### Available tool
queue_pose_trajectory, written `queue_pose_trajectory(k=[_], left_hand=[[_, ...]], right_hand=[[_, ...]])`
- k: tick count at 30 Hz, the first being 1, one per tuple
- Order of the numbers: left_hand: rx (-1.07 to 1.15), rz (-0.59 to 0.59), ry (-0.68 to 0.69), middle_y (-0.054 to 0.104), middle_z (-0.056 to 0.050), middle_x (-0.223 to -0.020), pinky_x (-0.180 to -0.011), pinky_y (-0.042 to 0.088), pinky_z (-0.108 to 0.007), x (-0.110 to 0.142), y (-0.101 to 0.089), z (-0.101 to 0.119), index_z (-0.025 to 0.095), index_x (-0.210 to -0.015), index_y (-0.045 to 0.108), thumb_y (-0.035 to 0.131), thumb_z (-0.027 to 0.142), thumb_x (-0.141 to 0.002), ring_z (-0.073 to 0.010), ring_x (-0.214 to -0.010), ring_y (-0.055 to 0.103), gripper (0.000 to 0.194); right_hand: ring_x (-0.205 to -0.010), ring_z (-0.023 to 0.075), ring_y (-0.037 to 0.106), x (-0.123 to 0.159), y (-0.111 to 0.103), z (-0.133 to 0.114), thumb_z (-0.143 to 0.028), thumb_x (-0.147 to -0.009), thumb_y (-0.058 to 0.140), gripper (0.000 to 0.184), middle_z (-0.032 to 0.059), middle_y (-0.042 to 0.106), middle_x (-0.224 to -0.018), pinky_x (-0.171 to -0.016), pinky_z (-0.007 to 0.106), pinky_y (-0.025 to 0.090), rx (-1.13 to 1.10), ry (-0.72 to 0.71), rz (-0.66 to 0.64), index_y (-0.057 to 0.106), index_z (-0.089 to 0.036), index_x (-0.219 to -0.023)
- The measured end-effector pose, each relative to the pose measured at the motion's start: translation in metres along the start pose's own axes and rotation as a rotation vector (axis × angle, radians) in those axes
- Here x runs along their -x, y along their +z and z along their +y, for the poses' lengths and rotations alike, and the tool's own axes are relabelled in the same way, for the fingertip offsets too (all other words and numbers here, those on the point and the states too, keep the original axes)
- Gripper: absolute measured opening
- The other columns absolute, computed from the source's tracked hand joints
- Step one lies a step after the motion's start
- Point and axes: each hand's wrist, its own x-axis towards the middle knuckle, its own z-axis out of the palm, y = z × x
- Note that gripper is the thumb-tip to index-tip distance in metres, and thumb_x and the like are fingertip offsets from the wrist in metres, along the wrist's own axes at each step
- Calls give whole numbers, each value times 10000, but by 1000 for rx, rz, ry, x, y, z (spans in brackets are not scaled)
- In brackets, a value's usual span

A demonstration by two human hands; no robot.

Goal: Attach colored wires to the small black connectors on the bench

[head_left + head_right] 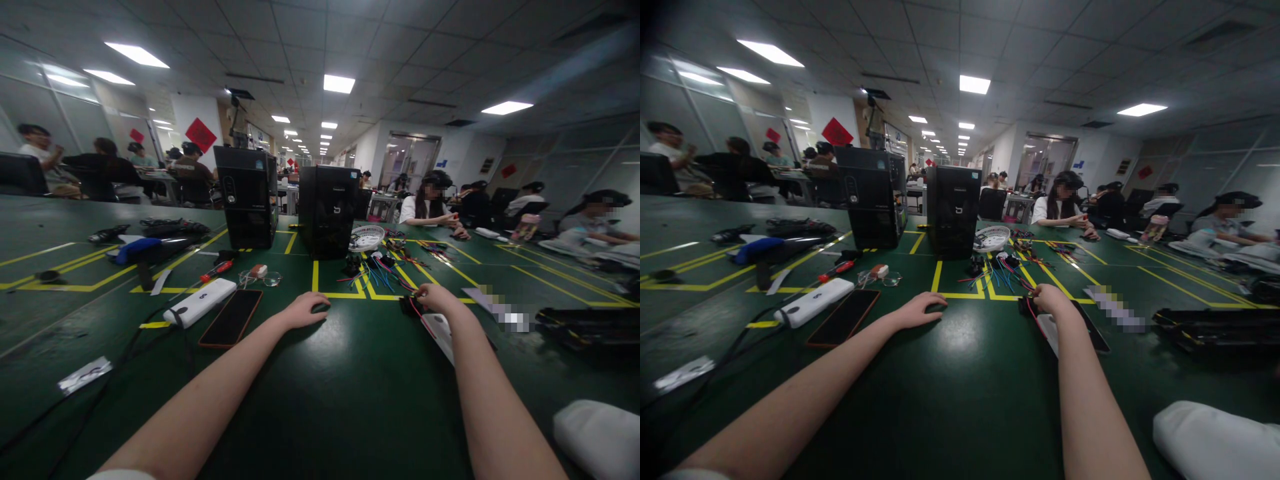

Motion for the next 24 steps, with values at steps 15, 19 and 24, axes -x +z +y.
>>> queue_pose_trajectory(k=[15,19,24], left_hand=[[-9,-8,-11,542,-59,-1178,-954,354,-364,0,-1,-2,221,-1083,582,520,376,-801,-228,-1089,476,327],[-5,-10,-6,549,-57,-1172,-960,350,-362,0,0,-3,218,-1081,581,526,368,-800,-225,-1098,473,323],[-16,-2,4,555,-55,-1168,-965,346,-361,1,0,-2,217,-1082,580,524,359,-803,-223,-1117,463,318]], right_hand=[[-778,186,618,-6,14,-13,-129,-698,515,270,109,662,-888,-619,229,425,160,11,35,661,-144,-924],[-920,237,602,-8,17,-27,-125,-724,487,303,167,634,-990,-719,281,452,267,89,15,652,-111,-977],[-921,277,604,-11,17,-39,-70,-653,549,298,202,637,-957,-746,332,465,288,162,-82,669,-62,-926]])
